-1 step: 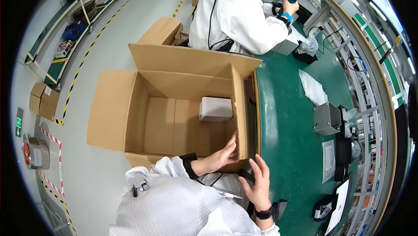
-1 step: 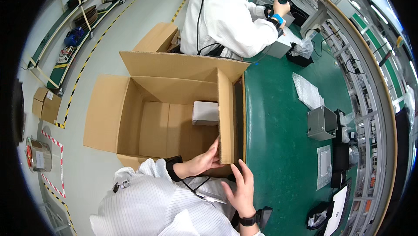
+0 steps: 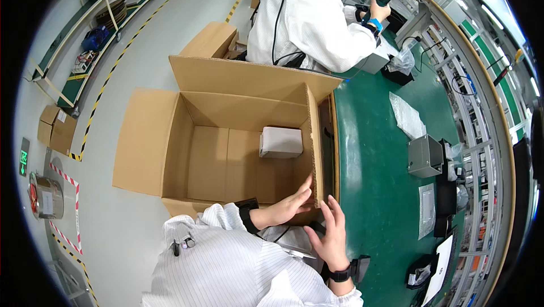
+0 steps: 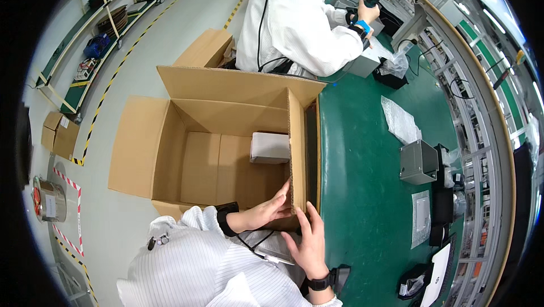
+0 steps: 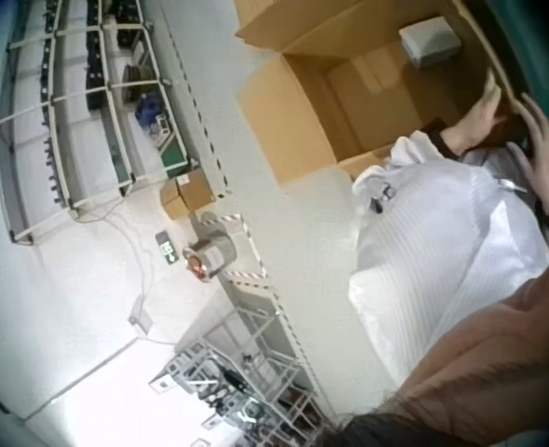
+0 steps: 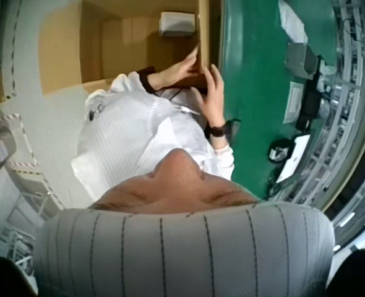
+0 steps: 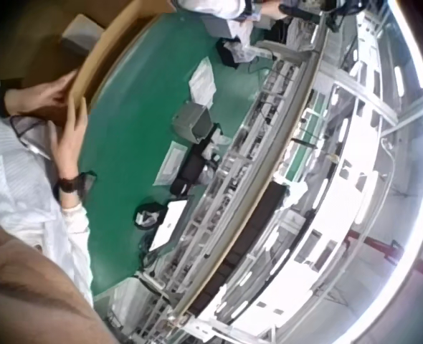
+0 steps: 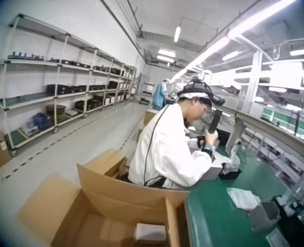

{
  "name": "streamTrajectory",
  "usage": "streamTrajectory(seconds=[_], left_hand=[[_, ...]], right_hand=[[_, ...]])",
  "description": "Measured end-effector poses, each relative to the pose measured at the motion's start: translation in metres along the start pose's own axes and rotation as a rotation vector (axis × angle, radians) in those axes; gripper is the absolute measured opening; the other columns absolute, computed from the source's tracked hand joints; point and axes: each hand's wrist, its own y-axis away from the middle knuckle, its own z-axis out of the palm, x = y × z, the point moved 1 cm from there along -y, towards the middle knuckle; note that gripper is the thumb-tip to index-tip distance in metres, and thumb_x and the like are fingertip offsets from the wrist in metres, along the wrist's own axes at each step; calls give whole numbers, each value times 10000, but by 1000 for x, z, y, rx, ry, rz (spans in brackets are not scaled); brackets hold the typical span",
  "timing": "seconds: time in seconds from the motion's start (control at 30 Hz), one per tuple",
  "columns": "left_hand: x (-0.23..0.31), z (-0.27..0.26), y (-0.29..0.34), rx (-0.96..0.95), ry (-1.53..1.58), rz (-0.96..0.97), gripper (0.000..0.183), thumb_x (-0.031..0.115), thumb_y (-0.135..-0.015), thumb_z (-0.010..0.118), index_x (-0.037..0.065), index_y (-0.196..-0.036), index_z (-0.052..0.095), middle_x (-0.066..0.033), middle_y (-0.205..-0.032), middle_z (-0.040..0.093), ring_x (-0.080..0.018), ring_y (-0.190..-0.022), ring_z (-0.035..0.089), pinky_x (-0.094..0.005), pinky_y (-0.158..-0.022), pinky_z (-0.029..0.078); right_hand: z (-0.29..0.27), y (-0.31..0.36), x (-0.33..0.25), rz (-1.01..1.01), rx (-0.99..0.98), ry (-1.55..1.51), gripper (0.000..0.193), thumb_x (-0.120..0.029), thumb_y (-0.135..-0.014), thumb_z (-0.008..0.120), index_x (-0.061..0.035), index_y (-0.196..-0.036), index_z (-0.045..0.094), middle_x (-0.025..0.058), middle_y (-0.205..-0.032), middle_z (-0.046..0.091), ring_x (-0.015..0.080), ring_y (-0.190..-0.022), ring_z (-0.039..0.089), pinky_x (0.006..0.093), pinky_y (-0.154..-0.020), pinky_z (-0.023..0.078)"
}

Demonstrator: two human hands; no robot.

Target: Applying adhesive sealing strips to a metal box and placing the finished unit into a protective bag.

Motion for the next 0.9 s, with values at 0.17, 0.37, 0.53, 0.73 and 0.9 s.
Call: streamTrajectory(seconds=[0.17, 0.37, 0.53, 0.73, 0.9], left_hand=[[8, -45, -15, -183, -640, 98, 602, 344, -1060, 419, 12, -1533, 250, -158, -1589, 280, -254, -1463, 272, -343, -1178, 250], [50, -201, -87, 464, -1789, -294, 818, 434, -730, 788, 58, -1390, 486, -256, -1468, 416, -455, -1389, 319, -490, -1154, 284], [24, -232, -141, 407, -2041, -386, 1087, 464, -674, 837, 221, -1550, 241, -241, -1567, 227, -452, -1447, 193, -653, -1133, 193], [7, -234, -146, 431, -2104, -413, 1144, 416, -584, 895, 260, -1534, 277, -193, -1340, 427, -378, -1255, 402, -541, -1033, 355], [22, -226, -82, 526, -1909, -206, 1037, 358, -539, 849, 130, -1447, 404, -258, -1218, 445, -442, -1182, 430, -532, -1030, 368]], right_hand=[[14, -35, 12, -52, 70, 236, 613, -53, -823, 699, -133, -1398, 501, 169, -1353, 501, 363, -1192, 508, 446, -984, 420], [16, -43, 16, -63, 155, 268, 555, 12, -833, 641, -121, -1362, 541, 80, -1233, 601, 285, -1139, 538, 406, -972, 388], [14, -41, 25, -37, 154, 236, 555, -74, -861, 654, -198, -1390, 540, 82, -1229, 584, 279, -1133, 538, 433, -972, 375], [10, -37, 33, -37, 139, 195, 546, -110, -909, 612, -243, -1427, 499, 82, -1223, 573, 263, -1158, 528, 428, -979, 370], [14, -35, 35, -73, 137, 152, 551, -81, -892, 634, -233, -1409, 516, 84, -1228, 568, 268, -1142, 527, 427, -998, 362]])
